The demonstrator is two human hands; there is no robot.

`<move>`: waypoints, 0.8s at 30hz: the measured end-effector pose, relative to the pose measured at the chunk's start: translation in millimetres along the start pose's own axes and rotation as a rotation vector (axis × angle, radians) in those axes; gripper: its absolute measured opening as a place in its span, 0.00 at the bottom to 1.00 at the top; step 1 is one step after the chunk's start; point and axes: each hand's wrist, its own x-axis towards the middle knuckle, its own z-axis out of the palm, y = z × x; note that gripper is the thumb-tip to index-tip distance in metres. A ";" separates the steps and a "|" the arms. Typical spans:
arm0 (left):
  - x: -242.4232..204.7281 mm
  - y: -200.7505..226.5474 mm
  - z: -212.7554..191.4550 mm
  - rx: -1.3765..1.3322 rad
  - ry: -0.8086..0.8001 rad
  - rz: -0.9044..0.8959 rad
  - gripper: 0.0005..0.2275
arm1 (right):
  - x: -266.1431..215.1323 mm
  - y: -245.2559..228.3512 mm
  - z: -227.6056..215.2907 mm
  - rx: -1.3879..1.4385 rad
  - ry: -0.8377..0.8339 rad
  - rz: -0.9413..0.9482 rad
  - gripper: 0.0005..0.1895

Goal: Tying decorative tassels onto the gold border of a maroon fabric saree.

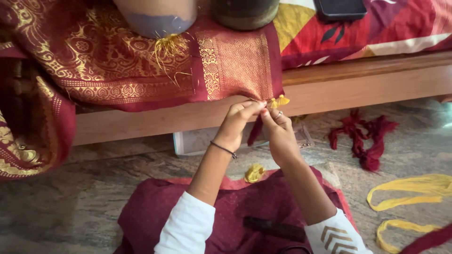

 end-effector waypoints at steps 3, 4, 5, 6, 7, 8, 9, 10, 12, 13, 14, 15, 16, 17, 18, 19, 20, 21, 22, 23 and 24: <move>4.9 8.4 3.6 0.033 -0.032 -0.062 0.09 | -3.3 -19.9 12.7 0.053 -0.015 0.052 0.09; 3.9 9.7 4.9 0.081 -0.021 -0.091 0.08 | -8.0 -30.2 19.7 0.088 -0.004 0.086 0.10; 6.5 -1.5 -0.6 0.079 -0.017 -0.089 0.08 | -6.3 -21.7 13.8 0.086 -0.008 0.089 0.10; 11.7 -11.7 -5.8 0.075 -0.015 -0.056 0.09 | -2.6 -14.3 7.9 0.089 -0.035 0.075 0.10; 17.1 -21.8 -11.0 0.072 -0.013 -0.023 0.10 | 1.3 -7.0 2.1 0.092 -0.062 0.060 0.11; 13.8 -18.9 -5.3 0.072 -0.012 -0.019 0.10 | -1.4 -15.3 7.4 0.091 -0.066 0.058 0.11; 10.6 -16.1 0.7 0.137 0.042 0.015 0.11 | -4.2 -23.7 12.4 0.061 -0.036 0.113 0.12; 6.5 -13.4 5.9 0.204 0.097 0.047 0.12 | -7.9 -31.1 17.9 0.034 -0.005 0.169 0.15; -8.8 8.5 24.5 0.380 0.194 0.093 0.10 | -1.2 -0.2 6.5 -0.039 0.156 0.033 0.18; -15.6 19.3 34.6 0.553 0.292 0.141 0.10 | 2.5 14.7 0.3 -0.114 0.320 -0.101 0.21; -14.4 15.5 32.8 0.555 0.281 0.140 0.10 | -5.8 -9.7 26.9 -0.111 0.329 -0.107 0.21; -13.3 11.6 30.7 0.449 0.270 0.121 0.09 | -14.0 -33.8 53.4 -0.371 0.431 -0.474 0.17; -13.3 6.9 28.6 0.339 0.267 0.102 0.09 | -22.5 -57.6 79.8 -0.638 0.514 -0.839 0.14; -9.7 2.8 26.3 0.338 0.264 0.101 0.09 | -15.3 -66.5 90.8 -0.639 0.517 -0.840 0.14; -8.8 -2.5 23.9 0.418 0.298 0.126 0.10 | -10.2 -74.3 101.6 -0.478 0.302 -0.582 0.11; -8.2 -7.8 21.5 0.498 0.331 0.151 0.11 | -5.1 -82.0 112.5 -0.313 0.090 -0.324 0.12; -5.6 -12.9 18.8 0.497 0.333 0.150 0.11 | 5.2 -82.0 126.5 -0.313 0.089 -0.322 0.12; -3.3 -17.6 16.2 0.621 0.382 0.195 0.13 | 15.3 -82.2 140.9 -0.243 -0.004 -0.170 0.14; -0.3 -21.3 12.8 0.745 0.432 0.241 0.17 | 26.0 -82.5 156.2 -0.170 -0.098 -0.020 0.16; 2.9 -29.6 9.4 0.745 0.435 0.242 0.17 | 30.7 -78.0 158.5 -0.170 -0.102 -0.020 0.16; 4.7 -38.4 5.2 0.589 0.393 0.256 0.16 | 34.8 -72.5 161.0 -0.182 -0.116 -0.044 0.15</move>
